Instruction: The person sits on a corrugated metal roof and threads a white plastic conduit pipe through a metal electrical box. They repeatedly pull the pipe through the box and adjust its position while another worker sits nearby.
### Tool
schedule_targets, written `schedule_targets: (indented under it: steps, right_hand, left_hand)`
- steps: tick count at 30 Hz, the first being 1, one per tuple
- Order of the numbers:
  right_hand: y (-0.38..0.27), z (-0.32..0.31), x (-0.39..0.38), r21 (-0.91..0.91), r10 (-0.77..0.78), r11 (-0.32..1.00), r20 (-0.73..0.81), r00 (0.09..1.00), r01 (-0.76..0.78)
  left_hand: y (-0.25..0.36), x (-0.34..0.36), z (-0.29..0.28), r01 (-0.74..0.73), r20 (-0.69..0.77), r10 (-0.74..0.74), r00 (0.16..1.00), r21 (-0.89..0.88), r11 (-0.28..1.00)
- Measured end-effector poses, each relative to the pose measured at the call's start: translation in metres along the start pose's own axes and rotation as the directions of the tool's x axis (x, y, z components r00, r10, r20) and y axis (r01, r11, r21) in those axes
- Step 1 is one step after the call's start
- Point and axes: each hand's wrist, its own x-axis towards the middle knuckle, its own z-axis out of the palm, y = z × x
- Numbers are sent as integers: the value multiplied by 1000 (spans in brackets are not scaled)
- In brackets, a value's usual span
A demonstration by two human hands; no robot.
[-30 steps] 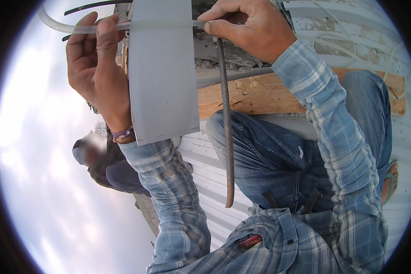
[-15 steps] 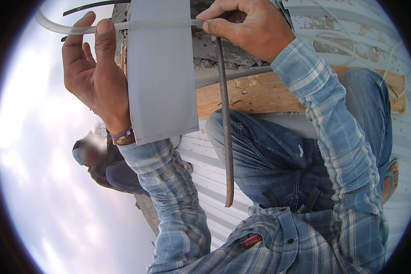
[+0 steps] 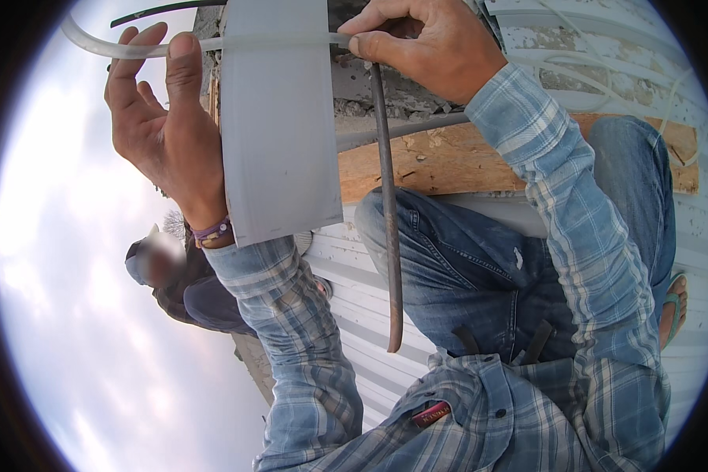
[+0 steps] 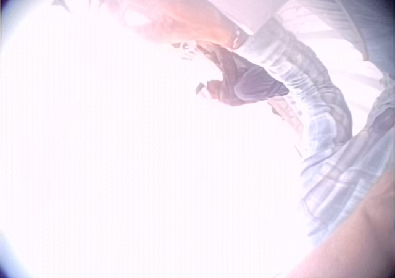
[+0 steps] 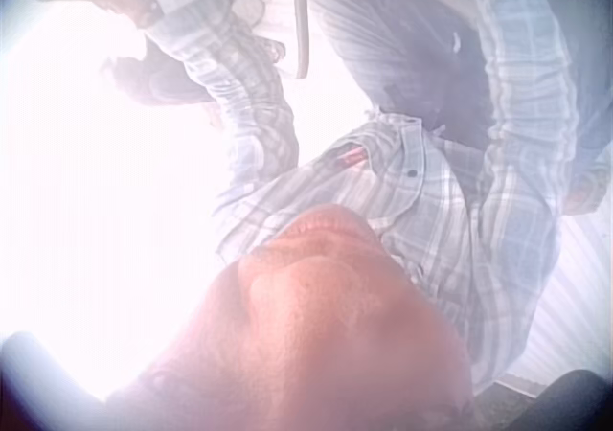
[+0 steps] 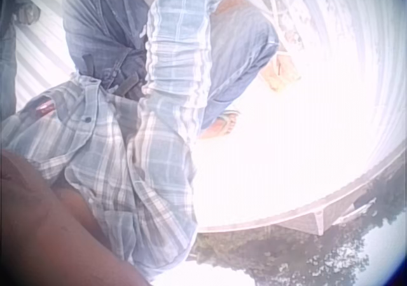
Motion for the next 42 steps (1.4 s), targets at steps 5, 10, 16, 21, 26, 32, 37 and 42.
schedule_targets:
  steps: [5, 10, 16, 21, 26, 32, 37, 42]
  right_hand:
    - [0, 0, 0, -3, -11, 1000, 0, 1000, 11]
    - [0, 0, 0, 4, -15, 1000, 6, 1000, 15]
    - [4, 2, 1, 12, -31, 999, -5, 999, 31]
    - [2, 1, 1, 1, -26, 1000, -3, 1000, 26]
    - [3, 1, 1, -7, -15, 1000, -1, 1000, 15]
    - [6, 2, 0, 5, -12, 1000, -7, 1000, 12]
    - [4, 4, 0, 8, -21, 1000, -4, 1000, 21]
    - [2, 3, -1, -47, -21, 999, -28, 999, 20]
  left_hand:
    - [0, -1, -1, -8, 11, 8, 1000, -11, 1000]
    - [0, -1, -2, 23, 22, -23, 999, -24, 999]
    - [0, -1, -1, 15, 14, -14, 1000, -24, 1000]
    - [-1, -1, -1, 21, 10, -21, 1000, -28, 999]
    - [-4, -2, -1, 38, 34, -36, 999, -48, 998]
    - [-2, -4, 0, 67, 22, -66, 998, -59, 996]
    - [-5, -2, -2, 8, 25, -7, 1000, -38, 999]
    - [0, 0, -1, -13, 11, 13, 1000, -16, 1000]
